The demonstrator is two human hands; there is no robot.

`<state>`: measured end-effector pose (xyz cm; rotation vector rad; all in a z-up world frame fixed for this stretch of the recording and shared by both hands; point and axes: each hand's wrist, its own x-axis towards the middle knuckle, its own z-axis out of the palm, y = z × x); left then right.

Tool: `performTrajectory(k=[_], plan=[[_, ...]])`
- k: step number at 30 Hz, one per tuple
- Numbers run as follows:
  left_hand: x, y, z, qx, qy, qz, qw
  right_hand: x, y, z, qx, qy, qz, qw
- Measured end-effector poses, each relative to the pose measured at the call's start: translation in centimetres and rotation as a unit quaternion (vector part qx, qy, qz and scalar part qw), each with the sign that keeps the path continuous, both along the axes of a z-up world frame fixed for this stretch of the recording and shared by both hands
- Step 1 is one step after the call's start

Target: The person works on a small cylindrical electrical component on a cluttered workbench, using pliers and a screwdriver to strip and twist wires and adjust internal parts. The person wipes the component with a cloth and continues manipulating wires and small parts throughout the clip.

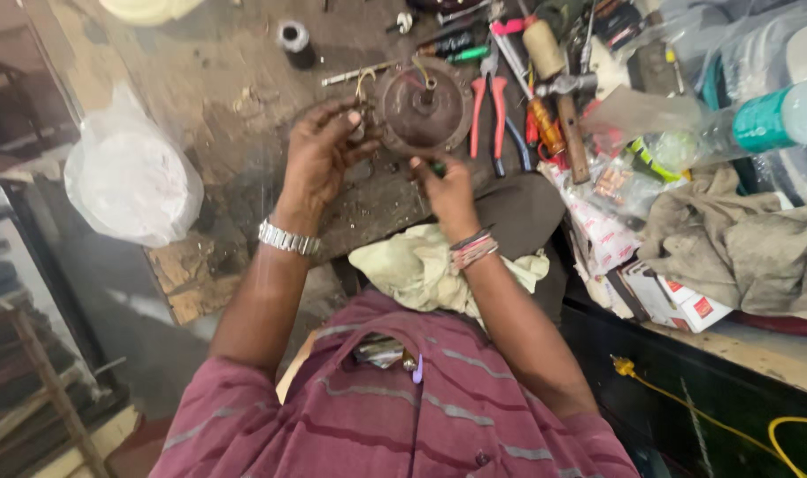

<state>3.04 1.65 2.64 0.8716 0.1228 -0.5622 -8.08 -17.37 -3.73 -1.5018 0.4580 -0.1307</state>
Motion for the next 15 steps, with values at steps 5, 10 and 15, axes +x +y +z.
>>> performTrajectory(k=[5,10,15], plan=[[0.4,0.1,-0.3,0.055,-0.052,0.032,0.997,-0.7,-2.0,-0.2,0.138,0.020,-0.089,0.986],[0.2,0.0,-0.3,0.117,-0.134,0.037,0.983,-1.0,-2.0,-0.2,0.106,-0.041,-0.101,0.988],[-1.2,-2.0,-0.5,0.300,-0.332,0.039,0.893,-0.8,-1.3,0.7,-0.018,-0.125,-0.113,0.986]])
